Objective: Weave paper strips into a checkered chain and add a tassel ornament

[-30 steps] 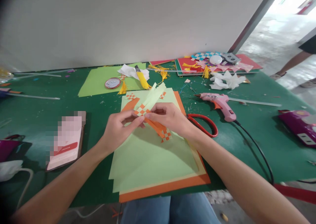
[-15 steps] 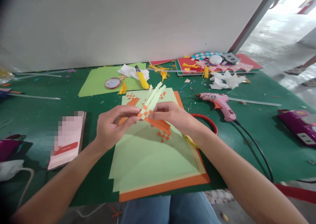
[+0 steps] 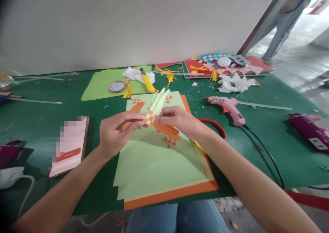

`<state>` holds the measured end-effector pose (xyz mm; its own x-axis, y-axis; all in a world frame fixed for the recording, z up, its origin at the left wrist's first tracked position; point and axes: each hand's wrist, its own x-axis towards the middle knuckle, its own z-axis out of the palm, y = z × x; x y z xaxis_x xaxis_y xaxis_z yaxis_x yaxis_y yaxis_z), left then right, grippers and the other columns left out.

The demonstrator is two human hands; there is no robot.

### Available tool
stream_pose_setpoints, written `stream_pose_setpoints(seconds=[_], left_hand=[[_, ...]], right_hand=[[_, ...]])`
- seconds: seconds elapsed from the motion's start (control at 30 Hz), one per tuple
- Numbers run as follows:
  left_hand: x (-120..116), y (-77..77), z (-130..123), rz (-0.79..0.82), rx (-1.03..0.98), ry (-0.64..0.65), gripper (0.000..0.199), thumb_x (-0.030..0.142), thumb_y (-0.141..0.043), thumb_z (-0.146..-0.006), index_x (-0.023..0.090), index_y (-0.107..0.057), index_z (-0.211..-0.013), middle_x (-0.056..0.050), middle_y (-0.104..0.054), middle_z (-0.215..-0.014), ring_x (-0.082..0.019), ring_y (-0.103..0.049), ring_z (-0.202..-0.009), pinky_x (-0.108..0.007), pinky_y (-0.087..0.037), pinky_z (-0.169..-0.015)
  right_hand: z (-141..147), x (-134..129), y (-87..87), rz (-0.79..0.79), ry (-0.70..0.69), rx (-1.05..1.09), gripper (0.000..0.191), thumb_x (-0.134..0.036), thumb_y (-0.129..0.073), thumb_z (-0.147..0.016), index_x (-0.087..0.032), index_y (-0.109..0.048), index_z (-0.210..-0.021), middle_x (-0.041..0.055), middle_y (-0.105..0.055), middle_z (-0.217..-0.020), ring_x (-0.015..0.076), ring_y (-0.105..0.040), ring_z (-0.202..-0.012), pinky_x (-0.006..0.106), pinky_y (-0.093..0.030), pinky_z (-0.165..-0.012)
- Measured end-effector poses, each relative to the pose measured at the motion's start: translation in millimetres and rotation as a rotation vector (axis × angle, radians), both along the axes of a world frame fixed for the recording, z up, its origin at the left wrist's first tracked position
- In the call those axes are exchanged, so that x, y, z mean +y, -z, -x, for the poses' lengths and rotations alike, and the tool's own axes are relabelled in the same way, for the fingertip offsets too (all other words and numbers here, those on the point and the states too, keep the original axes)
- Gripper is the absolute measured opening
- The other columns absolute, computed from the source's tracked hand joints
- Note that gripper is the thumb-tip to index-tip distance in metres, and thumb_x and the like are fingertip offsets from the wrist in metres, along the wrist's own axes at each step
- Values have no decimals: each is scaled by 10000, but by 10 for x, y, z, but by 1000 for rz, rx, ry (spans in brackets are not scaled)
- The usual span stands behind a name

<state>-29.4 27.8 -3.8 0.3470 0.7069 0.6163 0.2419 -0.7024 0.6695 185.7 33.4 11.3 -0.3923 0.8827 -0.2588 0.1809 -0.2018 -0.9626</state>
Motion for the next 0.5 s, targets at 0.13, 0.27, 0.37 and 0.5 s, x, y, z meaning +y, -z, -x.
stream_pose_setpoints(seconds=[0.13,0.27,0.37,0.5], left_hand=[[-4,-2,0,-32,11,-14,122,149,-635,-877,209,-699,-961,-4,-748,-851,-116,-714,-693,-217,-557,-681],[-9,21,2,-124,29,-52,157,102,-639,-864,206,-694,-969,-2,-751,-870,-106,-713,-706,-202,-539,-666],[-18,39,-1,-168,33,-72,171,84,-639,-861,208,-690,-967,2,-753,-872,-104,-711,-708,-203,-534,-674],[-38,44,-18,-128,22,-97,152,100,-643,-863,207,-687,-962,11,-748,-858,-99,-709,-710,-190,-525,-666]], right_hand=[[18,2,15,-2,8,-2,239,-387,-702,-736,-156,-641,-736,18,-623,-676,119,-520,-551,272,-341,-517],[44,0,28,-15,30,42,234,-378,-729,-706,-162,-641,-713,3,-591,-655,129,-524,-595,276,-358,-545],[56,0,32,-24,26,62,240,-383,-739,-696,-166,-638,-681,8,-592,-645,152,-551,-637,285,-384,-575],[59,0,25,-7,28,88,240,-384,-739,-704,-165,-643,-686,10,-613,-662,149,-565,-655,276,-406,-597]])
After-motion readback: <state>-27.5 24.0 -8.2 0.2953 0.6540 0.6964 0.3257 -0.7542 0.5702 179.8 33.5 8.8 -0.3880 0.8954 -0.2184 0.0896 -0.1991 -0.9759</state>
